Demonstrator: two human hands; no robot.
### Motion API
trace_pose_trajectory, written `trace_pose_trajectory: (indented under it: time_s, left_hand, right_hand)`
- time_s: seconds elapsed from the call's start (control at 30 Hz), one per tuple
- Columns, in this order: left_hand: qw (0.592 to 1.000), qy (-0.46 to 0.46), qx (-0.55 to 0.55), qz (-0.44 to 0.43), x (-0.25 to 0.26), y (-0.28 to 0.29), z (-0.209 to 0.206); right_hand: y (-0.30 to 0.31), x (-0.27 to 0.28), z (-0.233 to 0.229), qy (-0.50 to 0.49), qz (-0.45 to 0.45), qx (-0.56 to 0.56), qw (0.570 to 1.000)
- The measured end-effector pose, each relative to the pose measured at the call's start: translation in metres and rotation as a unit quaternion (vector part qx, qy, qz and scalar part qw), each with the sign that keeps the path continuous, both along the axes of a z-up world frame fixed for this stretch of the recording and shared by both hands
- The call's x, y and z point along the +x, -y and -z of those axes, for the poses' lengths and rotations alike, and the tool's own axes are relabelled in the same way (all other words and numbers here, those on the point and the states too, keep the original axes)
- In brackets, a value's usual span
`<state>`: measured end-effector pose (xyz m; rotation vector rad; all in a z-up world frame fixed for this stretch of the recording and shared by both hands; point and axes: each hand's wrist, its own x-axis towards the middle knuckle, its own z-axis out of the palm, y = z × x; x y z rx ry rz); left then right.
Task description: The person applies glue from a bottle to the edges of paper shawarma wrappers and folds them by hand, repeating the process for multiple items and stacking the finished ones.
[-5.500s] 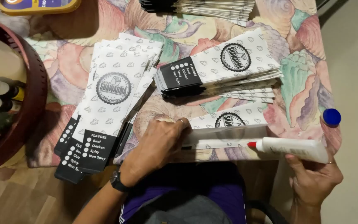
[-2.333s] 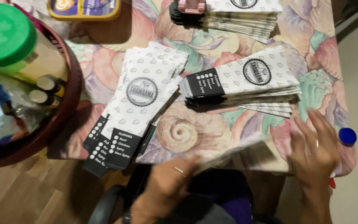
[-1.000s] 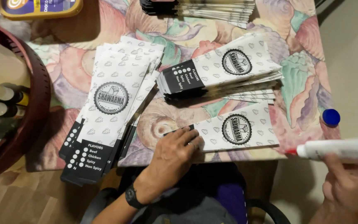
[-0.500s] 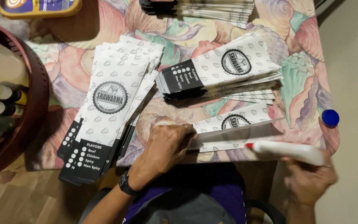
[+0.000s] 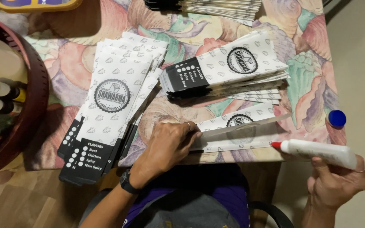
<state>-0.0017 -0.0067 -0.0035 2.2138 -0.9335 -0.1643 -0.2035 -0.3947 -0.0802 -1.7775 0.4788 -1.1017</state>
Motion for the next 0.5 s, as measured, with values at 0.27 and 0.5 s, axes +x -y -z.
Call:
trace_pose_trajectory:
  time_s: [0.27, 0.5]
  left_hand:
    - [0.999, -0.046, 0.003, -0.018, 0.017, -0.002, 0.000]
    - [0.996, -0.086, -0.004, -0.029, 0.022, -0.001, 0.003]
  right_hand:
    - [-0.104, 0.031, -0.017, -0.089, -0.044, 0.072, 0.992]
    - [-0.194, 0.074, -0.046, 0.042, -0.319, 0.217, 0.922]
